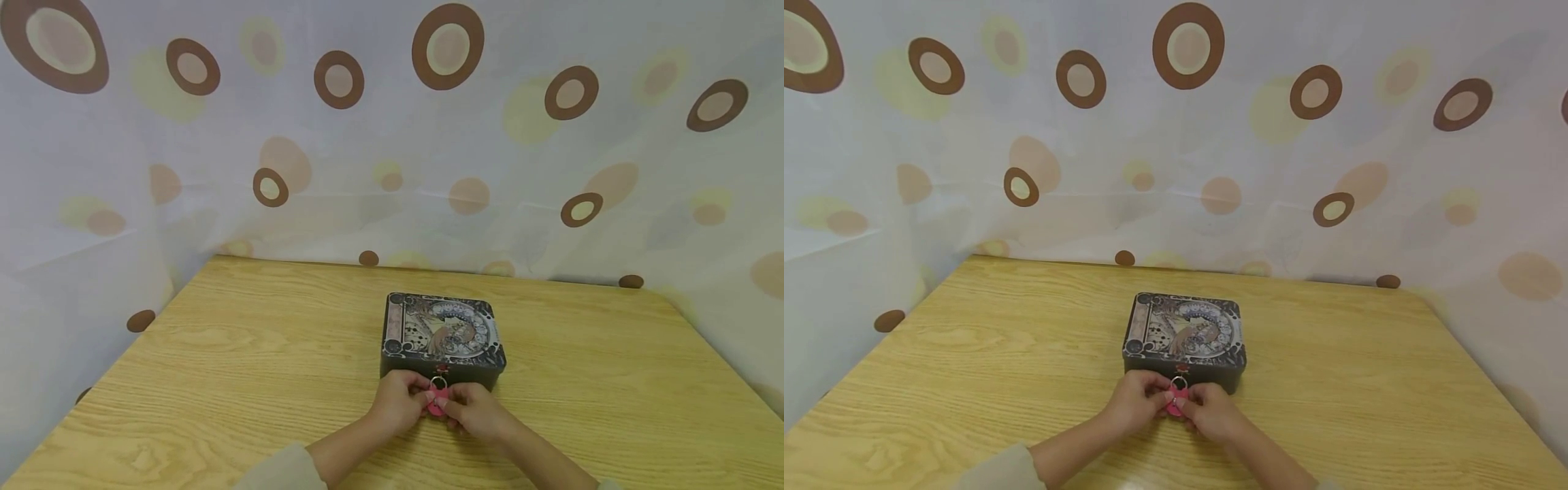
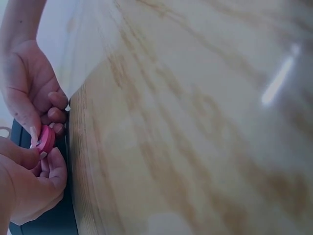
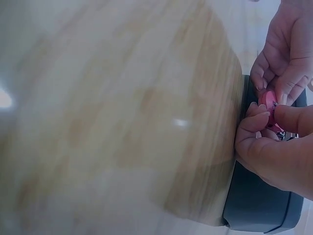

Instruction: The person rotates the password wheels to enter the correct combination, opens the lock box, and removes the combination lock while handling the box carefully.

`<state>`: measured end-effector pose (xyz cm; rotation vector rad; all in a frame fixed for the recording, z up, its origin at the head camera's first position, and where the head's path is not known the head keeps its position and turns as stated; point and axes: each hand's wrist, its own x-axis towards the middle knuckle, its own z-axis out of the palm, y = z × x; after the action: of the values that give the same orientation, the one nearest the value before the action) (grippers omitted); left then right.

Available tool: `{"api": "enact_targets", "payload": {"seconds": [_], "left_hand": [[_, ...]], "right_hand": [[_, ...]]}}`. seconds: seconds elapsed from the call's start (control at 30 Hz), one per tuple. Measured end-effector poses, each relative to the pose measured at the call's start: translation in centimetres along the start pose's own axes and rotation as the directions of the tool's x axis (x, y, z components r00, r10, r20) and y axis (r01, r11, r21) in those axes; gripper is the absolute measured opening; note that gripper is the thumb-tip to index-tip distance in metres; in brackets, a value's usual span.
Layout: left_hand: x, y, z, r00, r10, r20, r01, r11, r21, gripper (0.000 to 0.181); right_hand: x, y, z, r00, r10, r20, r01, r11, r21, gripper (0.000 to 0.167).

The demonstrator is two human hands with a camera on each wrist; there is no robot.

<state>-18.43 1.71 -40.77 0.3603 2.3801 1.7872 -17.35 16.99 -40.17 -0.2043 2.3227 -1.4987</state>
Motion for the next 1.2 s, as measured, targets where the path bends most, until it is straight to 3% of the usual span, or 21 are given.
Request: {"api": "enact_targets", "payload": {"seconds": [0.5,0.77,1.2], "left_hand": [[0.04,0.0,-0.09,1.0,0.006,-0.007,-0.006,1.0,-0.004,0.007],[-0.03,0.1,-0.13,1.0,-0.011,-0.003,0.011,1.0,-0.017,0.007],[-0.19,0.2,-0.13,1.0,-0.006,0.001,0.006,1.0,-0.007,0.006]], "right_hand": [[0.21,0.11,0.1,0.999,0.012,-0.041,-0.011,1.0,0.012,0.014],[0.14,-0.07,-0.2,1.0,0.016,-0.021,-0.015,0.998,0.058,0.025],[-0.09,-0.13,-0.34,0.999,0.038,-0.007,-0.038,0.999,0.032,0.026]]}}
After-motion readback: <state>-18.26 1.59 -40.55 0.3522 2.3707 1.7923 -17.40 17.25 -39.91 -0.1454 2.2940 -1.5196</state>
